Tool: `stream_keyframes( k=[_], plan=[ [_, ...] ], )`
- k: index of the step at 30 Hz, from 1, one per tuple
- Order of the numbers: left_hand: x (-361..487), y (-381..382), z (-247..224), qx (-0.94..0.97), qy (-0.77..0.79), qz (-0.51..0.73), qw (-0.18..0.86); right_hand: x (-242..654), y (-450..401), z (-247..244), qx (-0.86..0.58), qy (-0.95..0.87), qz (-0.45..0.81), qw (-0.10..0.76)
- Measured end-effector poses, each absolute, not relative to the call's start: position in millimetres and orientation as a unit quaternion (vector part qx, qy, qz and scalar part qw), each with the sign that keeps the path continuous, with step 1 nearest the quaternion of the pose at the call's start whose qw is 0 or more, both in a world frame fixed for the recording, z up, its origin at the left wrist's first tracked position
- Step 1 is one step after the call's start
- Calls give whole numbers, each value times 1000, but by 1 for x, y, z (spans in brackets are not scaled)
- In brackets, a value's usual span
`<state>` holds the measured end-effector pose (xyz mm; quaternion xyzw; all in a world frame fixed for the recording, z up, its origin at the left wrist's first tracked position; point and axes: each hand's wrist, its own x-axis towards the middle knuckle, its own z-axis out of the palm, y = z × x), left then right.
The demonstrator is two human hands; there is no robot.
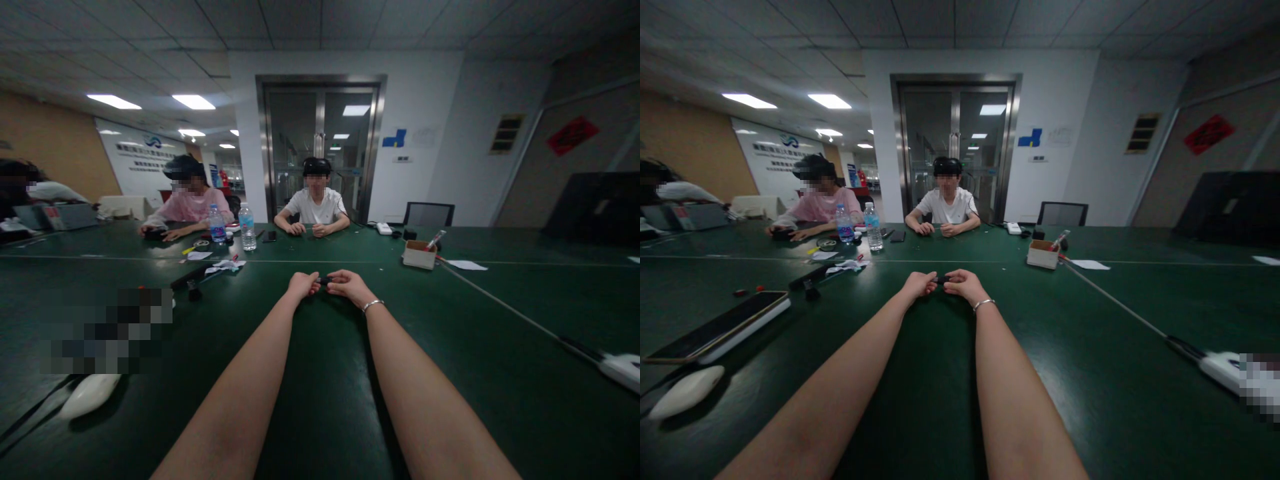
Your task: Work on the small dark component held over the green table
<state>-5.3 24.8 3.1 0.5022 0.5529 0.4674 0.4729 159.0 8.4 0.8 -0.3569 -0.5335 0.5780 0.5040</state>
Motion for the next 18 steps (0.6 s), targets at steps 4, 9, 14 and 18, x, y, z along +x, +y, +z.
stream_keyframes(
  k=[4,9,14,18],
  plan=[
    [-5,26,1,520,550,465,459,158,8,1,-366,-535,571,504],
    [-9,19,-2,581,474,502,430,158,7,5,-369,-515,588,503],
    [-13,9,1,629,383,515,439,158,6,7,-376,-493,604,501],
    [-11,8,3,576,425,510,477,158,7,6,-372,-496,602,502]
  ],
)
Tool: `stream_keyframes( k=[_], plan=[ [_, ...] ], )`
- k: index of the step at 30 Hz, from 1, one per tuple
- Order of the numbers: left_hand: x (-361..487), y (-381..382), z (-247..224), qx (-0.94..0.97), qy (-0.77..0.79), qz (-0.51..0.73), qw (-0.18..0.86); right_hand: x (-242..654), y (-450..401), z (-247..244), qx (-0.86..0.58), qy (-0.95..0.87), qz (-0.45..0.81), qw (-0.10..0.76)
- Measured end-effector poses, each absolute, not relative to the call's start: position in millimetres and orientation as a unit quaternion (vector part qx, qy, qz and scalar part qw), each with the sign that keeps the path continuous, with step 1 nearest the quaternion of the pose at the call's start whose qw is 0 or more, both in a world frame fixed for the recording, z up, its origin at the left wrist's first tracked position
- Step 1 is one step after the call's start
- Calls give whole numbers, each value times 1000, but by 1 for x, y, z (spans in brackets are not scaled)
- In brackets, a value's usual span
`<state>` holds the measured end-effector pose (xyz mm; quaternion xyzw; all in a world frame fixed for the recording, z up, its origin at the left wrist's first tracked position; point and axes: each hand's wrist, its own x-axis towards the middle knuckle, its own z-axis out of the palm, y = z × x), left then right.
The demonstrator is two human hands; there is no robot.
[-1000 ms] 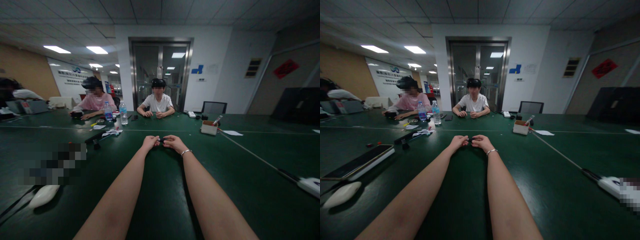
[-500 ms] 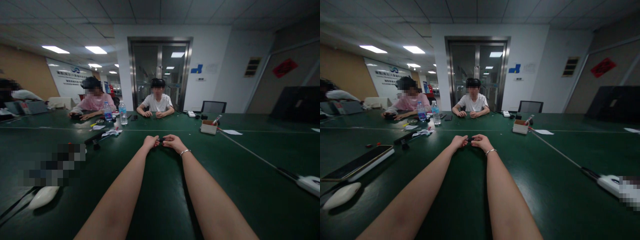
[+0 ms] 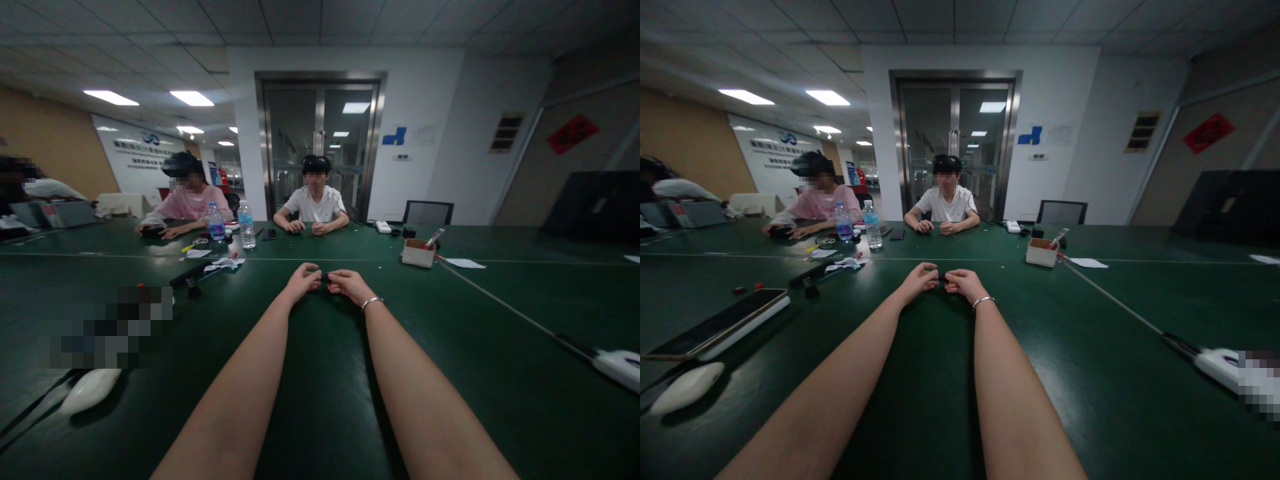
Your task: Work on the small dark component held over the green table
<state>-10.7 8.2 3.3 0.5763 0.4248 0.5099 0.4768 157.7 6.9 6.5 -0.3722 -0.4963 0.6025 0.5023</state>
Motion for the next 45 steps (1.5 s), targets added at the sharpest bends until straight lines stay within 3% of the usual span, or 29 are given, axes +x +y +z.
stream_keyframes(
  k=[7,18,45],
  plan=[
    [-10,16,-2,629,449,492,401,159,8,6,-372,-515,602,484],
    [-9,13,0,619,446,472,441,159,8,5,-370,-515,602,485],
    [-10,10,3,643,443,462,420,159,5,9,-379,-509,602,485]
  ],
)
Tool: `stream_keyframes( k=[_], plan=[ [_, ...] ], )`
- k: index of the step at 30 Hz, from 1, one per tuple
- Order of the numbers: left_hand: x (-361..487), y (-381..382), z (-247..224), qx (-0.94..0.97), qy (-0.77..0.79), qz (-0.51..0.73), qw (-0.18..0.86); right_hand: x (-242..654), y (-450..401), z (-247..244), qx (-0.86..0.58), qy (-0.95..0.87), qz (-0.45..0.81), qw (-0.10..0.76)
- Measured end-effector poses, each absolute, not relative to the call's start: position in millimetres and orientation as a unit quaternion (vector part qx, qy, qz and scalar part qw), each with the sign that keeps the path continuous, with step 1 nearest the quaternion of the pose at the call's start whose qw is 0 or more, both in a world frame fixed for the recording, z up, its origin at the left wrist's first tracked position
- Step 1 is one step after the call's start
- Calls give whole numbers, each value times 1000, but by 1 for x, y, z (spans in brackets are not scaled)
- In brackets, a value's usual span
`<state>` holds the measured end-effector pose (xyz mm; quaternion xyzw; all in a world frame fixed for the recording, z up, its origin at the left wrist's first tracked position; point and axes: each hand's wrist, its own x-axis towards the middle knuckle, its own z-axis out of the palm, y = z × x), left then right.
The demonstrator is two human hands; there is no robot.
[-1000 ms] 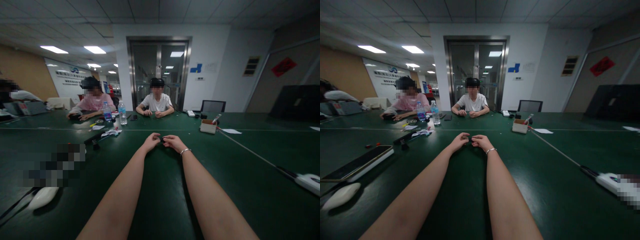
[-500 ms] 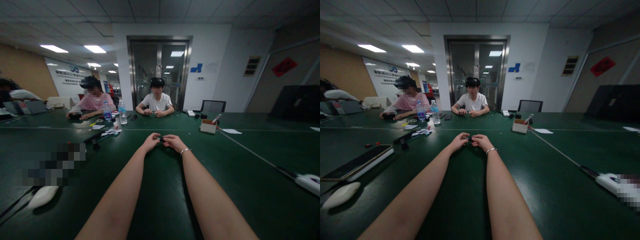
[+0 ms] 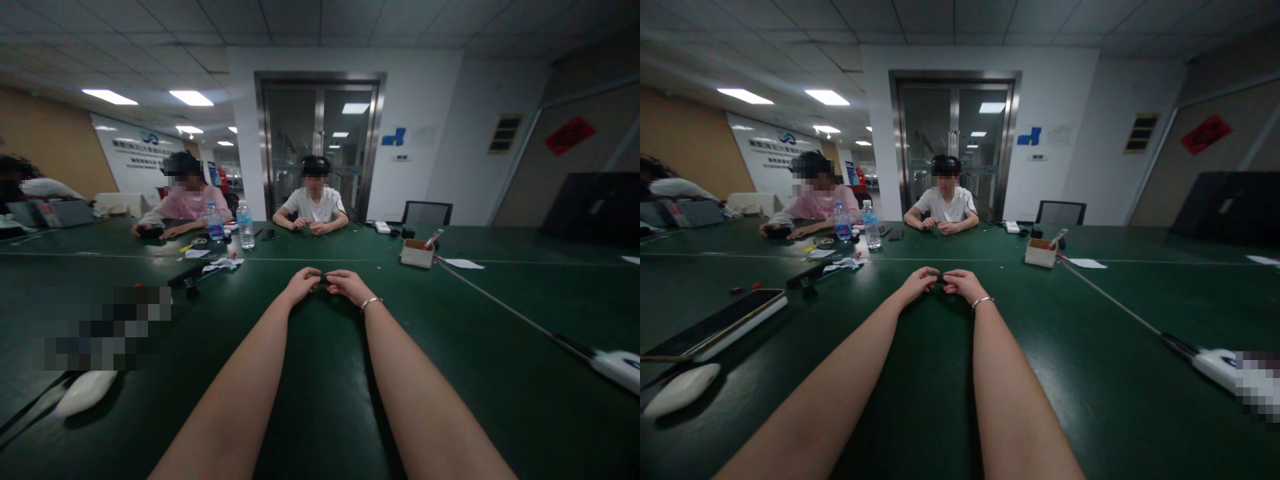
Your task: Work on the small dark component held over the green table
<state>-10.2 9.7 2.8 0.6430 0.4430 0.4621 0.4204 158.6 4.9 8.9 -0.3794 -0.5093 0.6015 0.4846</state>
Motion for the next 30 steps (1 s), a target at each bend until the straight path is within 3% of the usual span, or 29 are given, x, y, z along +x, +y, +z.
stream_keyframes(
  k=[15,20,26,30],
  plan=[
    [-23,9,-1,652,386,510,407,158,11,6,-418,-531,570,467],
    [-22,11,-3,610,397,517,450,164,3,12,-323,-542,597,496],
    [-22,11,-4,626,386,516,438,159,5,15,-410,-568,572,426],
    [-21,11,-4,611,400,522,440,162,7,15,-366,-582,573,446]
  ],
)
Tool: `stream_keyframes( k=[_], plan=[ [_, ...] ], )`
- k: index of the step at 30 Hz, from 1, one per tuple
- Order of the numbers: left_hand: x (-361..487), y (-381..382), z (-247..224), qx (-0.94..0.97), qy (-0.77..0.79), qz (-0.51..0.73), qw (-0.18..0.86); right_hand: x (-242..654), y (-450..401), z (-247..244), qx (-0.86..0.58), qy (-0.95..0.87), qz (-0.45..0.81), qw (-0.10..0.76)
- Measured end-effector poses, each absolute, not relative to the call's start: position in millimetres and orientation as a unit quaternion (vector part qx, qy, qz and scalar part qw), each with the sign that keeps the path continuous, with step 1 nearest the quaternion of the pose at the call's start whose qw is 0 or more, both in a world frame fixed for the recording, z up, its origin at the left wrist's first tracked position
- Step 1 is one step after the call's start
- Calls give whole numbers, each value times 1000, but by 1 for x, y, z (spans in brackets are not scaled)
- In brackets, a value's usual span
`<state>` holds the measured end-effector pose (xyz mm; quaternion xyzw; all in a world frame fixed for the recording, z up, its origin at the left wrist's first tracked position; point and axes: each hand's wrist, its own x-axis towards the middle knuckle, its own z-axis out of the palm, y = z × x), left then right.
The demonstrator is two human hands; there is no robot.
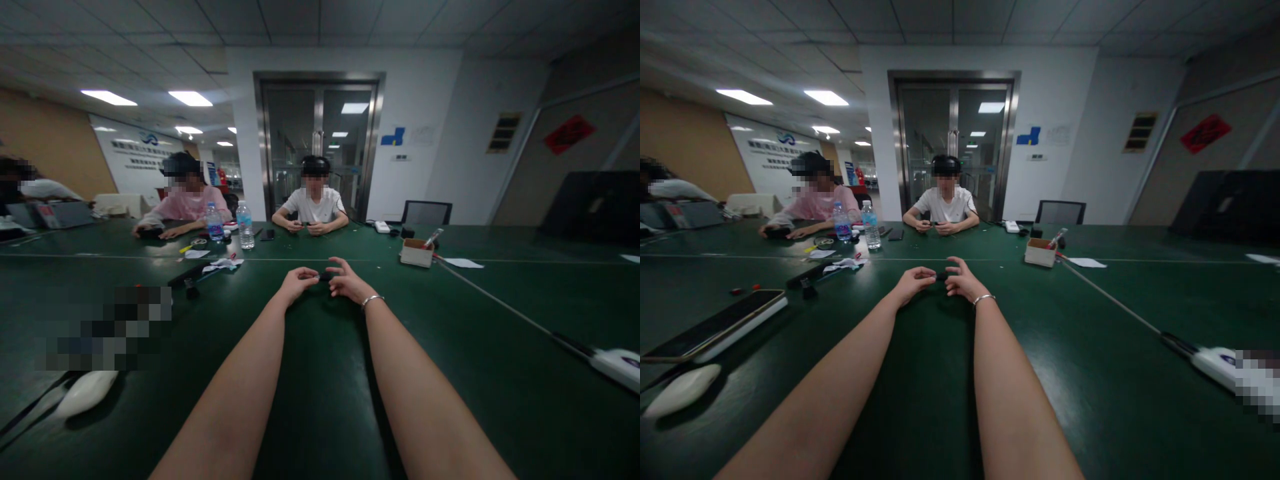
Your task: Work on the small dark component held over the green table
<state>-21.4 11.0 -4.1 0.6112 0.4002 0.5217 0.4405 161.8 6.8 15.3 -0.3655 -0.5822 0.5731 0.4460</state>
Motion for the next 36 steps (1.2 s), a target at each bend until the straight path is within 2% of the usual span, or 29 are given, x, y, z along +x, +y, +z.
stream_keyframes(
  k=[2,6,12,17,24,29,36],
  plan=[
    [-21,11,-4,613,400,521,438,163,8,15,-364,-565,586,452],
    [-21,10,-3,621,391,517,441,161,11,15,-431,-569,568,410],
    [-20,11,-2,572,405,531,477,166,6,18,-353,-572,596,439],
    [-20,12,-3,570,395,533,484,162,6,18,-416,-553,598,404],
    [-20,14,-5,554,391,547,491,167,2,17,-343,-543,615,457],
    [-19,16,-5,557,381,549,494,163,5,15,-383,-536,621,424],
    [-16,10,2,586,399,521,475,166,8,11,-354,-535,631,437]
  ],
)
